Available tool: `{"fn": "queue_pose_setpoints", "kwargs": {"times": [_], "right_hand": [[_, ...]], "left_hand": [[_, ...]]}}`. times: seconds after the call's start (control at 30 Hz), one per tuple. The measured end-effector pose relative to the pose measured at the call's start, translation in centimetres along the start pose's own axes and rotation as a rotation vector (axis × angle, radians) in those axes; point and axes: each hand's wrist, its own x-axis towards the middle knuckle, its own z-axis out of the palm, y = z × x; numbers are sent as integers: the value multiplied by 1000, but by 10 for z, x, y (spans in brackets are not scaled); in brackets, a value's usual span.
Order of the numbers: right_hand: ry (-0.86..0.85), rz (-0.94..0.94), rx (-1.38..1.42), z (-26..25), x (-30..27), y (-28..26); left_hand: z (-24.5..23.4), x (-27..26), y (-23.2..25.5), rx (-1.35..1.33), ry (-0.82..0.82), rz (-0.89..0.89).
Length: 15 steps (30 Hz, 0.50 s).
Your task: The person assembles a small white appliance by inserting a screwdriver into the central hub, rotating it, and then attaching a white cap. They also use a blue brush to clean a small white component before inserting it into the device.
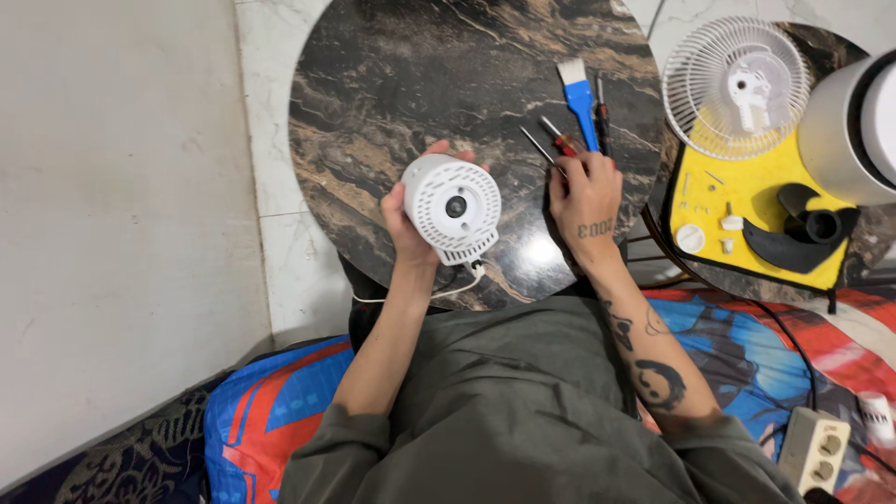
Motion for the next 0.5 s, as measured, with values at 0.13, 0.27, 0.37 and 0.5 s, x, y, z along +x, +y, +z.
{"fn": "queue_pose_setpoints", "kwargs": {"times": [0.13, 0.27, 0.37, 0.5], "right_hand": [[44, 45, 70, -10, -5, -6], [-107, 281, 657, -22, -11, -28], [-222, 367, 1208, -20, -19, -43], [-208, 394, 1407, -12, -24, -47]], "left_hand": [[-5, 3, -8, 60, 35, -15], [-11, 12, -19, -32, -3, -91], [-15, 22, -32, -97, -2, -127], [-18, 36, -43, -158, 120, -223]]}}
